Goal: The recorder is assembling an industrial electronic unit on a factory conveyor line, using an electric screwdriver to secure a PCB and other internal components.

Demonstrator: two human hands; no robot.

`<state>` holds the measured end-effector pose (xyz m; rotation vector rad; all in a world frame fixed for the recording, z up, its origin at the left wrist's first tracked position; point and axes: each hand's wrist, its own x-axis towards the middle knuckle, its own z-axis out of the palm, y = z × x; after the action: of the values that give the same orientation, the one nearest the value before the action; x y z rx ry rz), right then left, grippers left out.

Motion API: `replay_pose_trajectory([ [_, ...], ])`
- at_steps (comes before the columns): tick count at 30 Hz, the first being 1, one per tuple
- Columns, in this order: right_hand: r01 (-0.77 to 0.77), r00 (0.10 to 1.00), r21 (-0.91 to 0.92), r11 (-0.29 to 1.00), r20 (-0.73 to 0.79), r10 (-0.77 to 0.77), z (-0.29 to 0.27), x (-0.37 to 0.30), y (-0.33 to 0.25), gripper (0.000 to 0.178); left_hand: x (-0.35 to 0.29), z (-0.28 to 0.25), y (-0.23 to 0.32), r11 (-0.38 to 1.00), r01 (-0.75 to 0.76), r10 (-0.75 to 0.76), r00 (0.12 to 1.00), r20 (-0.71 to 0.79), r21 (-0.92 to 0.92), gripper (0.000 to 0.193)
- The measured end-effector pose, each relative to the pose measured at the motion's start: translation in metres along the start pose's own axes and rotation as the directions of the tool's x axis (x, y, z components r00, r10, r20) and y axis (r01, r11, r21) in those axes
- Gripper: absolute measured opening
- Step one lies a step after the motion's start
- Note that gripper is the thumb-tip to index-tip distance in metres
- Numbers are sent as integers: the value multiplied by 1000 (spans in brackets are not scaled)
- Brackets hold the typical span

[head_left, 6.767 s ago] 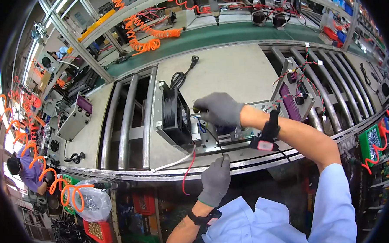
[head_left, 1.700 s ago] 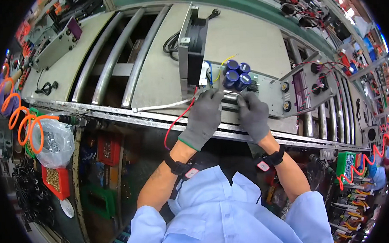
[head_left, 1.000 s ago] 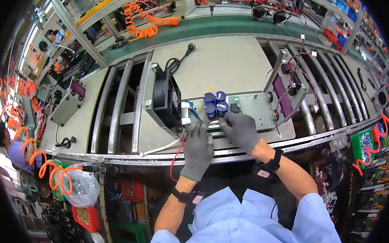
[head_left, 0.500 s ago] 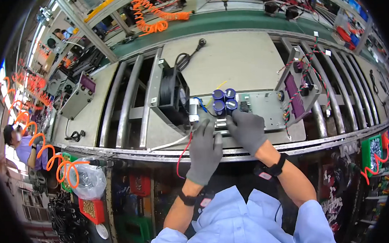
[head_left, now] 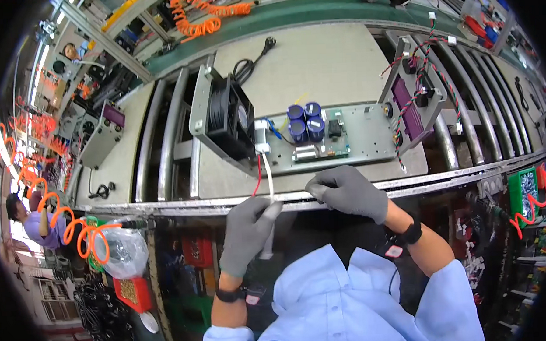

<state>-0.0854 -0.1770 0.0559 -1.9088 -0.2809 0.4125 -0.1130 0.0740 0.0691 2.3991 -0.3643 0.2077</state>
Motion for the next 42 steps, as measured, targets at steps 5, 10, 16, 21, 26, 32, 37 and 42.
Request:
replay_pose_trajectory([
  [5, -211, 930, 68, 975, 321, 179, -12, -9, 8, 35, 22, 39, 28, 621, 524, -374, 852, 367, -583, 31],
  [10, -149, 900, -86, 985, 400, 171, -19, -24, 11, 35, 37, 64, 31, 594, 458, -336, 888, 313, -662, 32],
  [16, -305, 899, 20, 952, 336, 281, -21, -31, 8, 29, 68, 75, 25, 582, 343, -337, 927, 166, -737, 36],
  [21, -46, 984, -230, 972, -177, 5, -44, -9, 17, 26, 76, 75, 18, 977, -68, -16, 922, -386, -203, 14],
  [26, -18, 950, -238, 971, -308, -58, -49, 32, 15, 24, 84, 86, 12, 971, -236, 224, 884, -409, 22, 41],
  [32, -41, 929, -256, 966, -366, -58, -46, 46, 17, 22, 91, 96, 3, 987, -63, 100, 962, -253, 150, 47],
  [37, -10, 942, -304, 953, -324, -93, -45, 50, 22, 23, 91, 99, -1, 965, -127, 192, 938, -288, 230, 45],
  [42, 5, 948, -402, 916, -290, -132, -42, 51, 17, 24, 84, 100, 1, 977, -194, 212, 926, -312, 86, 42],
])
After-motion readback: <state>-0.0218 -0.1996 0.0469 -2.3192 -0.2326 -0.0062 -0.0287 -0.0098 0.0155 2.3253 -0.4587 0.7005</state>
